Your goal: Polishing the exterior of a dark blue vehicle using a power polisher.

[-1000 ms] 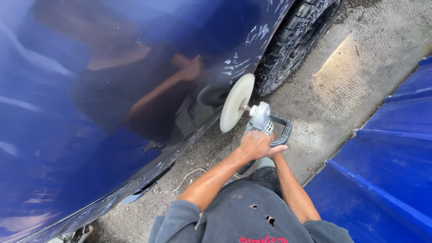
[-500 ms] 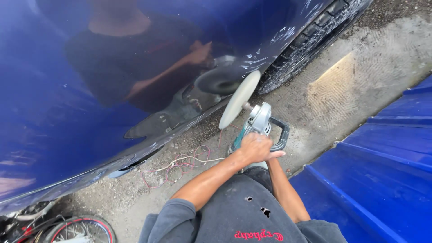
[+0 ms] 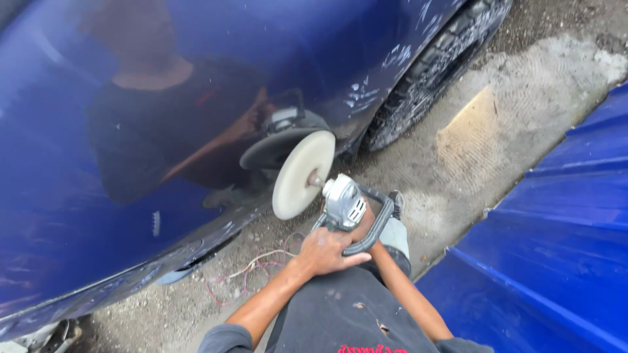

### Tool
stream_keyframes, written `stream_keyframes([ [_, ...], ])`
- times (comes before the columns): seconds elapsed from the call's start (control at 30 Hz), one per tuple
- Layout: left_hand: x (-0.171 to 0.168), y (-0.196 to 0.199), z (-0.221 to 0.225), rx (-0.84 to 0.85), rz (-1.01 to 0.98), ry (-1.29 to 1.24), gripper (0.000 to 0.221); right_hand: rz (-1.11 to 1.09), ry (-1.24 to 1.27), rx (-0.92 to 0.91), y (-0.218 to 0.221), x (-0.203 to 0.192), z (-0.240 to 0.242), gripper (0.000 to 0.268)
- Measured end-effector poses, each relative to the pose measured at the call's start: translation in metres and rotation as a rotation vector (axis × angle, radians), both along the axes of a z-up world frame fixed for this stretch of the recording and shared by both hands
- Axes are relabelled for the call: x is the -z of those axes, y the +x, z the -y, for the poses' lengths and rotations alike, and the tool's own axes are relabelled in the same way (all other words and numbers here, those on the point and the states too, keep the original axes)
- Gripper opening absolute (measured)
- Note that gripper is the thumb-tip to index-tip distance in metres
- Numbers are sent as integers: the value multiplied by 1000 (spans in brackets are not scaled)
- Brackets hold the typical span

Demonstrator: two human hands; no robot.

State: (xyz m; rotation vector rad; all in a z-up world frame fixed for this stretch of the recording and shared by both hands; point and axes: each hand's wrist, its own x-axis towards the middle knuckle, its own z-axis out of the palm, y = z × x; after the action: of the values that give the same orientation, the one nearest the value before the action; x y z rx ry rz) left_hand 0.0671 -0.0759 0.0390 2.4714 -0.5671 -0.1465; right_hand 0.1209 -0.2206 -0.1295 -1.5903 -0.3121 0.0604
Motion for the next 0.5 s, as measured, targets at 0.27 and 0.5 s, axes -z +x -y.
stream_keyframes([
  [0.27,-21,59,33,64,36,10,59,-8,83,23,51,-9,35,83],
  [0.5,7,121,79,113,-74,167,67,-227,479,-85,87,57,79,55],
])
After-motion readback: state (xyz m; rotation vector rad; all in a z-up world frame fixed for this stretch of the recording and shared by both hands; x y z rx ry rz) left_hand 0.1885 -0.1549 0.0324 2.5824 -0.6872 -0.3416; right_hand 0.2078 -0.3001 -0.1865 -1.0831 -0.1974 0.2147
